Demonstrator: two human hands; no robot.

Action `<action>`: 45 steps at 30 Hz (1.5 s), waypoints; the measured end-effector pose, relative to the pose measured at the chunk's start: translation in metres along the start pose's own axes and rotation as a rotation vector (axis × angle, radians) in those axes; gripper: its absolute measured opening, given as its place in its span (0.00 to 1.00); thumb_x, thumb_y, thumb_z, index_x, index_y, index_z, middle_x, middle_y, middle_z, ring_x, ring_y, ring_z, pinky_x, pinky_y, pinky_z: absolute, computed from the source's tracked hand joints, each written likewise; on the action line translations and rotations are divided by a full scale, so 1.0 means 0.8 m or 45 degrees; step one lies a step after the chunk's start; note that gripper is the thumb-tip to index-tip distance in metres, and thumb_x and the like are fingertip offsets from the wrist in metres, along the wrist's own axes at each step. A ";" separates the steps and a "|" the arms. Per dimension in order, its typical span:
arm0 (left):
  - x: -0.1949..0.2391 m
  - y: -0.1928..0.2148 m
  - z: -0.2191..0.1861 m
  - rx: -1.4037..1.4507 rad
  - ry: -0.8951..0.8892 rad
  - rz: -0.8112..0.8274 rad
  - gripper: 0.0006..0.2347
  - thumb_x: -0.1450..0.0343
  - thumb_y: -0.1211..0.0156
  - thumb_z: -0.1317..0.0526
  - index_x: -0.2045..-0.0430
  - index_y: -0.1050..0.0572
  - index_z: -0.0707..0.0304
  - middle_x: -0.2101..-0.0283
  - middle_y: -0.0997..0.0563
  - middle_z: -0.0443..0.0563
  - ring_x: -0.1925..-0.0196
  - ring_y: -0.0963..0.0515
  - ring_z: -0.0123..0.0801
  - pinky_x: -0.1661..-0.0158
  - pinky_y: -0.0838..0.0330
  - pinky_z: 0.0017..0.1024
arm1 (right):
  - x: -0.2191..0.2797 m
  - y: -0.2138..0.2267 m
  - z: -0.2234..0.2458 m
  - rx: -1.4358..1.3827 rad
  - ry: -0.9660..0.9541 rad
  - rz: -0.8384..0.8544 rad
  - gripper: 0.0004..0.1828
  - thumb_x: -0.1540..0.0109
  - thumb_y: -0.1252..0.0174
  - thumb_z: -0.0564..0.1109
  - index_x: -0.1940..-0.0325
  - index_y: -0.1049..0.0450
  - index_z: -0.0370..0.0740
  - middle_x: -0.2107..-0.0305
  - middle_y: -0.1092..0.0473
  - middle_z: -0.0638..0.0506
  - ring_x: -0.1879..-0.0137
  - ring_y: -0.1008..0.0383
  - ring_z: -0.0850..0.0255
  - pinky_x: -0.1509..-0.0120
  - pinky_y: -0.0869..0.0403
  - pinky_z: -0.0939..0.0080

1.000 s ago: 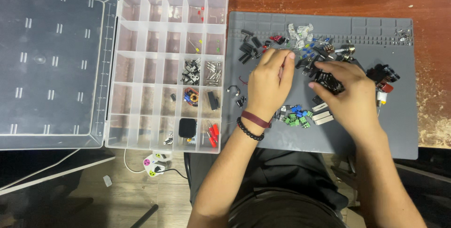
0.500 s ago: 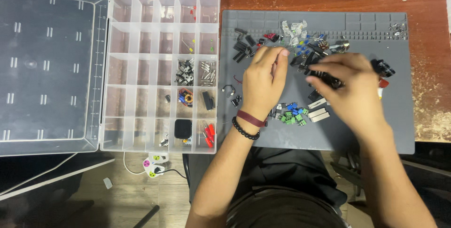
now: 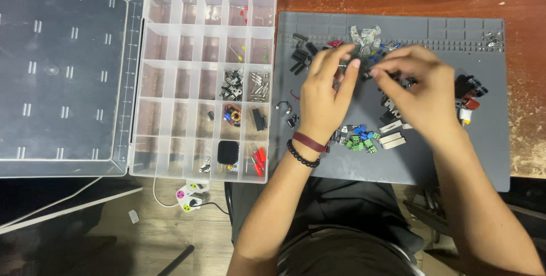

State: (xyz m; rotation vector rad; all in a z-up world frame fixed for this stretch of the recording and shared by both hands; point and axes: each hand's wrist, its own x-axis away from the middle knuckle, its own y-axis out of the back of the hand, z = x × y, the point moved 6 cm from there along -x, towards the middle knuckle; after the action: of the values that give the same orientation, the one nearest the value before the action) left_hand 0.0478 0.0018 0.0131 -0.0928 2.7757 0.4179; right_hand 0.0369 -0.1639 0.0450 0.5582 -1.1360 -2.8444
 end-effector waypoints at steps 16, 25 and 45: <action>-0.001 -0.008 -0.002 0.123 -0.216 0.003 0.04 0.24 0.41 0.59 0.61 0.21 0.54 0.66 0.20 0.43 0.65 0.18 0.33 0.71 0.23 0.26 | 0.003 -0.025 -0.054 -0.719 0.029 -0.245 0.04 0.33 0.37 0.25 0.53 0.21 0.20 0.60 0.30 0.34 0.54 0.24 0.53 0.52 0.20 0.56; -0.003 -0.011 -0.002 0.249 -0.180 0.036 0.04 0.24 0.43 0.62 0.63 0.21 0.57 0.65 0.20 0.45 0.63 0.18 0.35 0.66 0.22 0.29 | -0.001 -0.024 -0.045 -0.676 0.012 -0.146 0.04 0.31 0.41 0.28 0.52 0.22 0.23 0.57 0.30 0.37 0.48 0.25 0.54 0.41 0.22 0.52; -0.003 -0.015 0.001 0.313 -0.177 -0.011 0.02 0.26 0.38 0.63 0.66 0.20 0.56 0.70 0.20 0.44 0.69 0.21 0.30 0.72 0.28 0.24 | 0.006 -0.018 -0.040 -0.551 0.165 -0.235 0.05 0.29 0.43 0.26 0.54 0.22 0.23 0.66 0.28 0.38 0.60 0.22 0.53 0.55 0.22 0.54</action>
State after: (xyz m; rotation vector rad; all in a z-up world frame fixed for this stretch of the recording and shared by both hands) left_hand 0.0513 -0.0094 0.0099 -0.0167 2.6634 0.0749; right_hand 0.0452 -0.1754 0.0123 0.8303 -0.4452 -3.0139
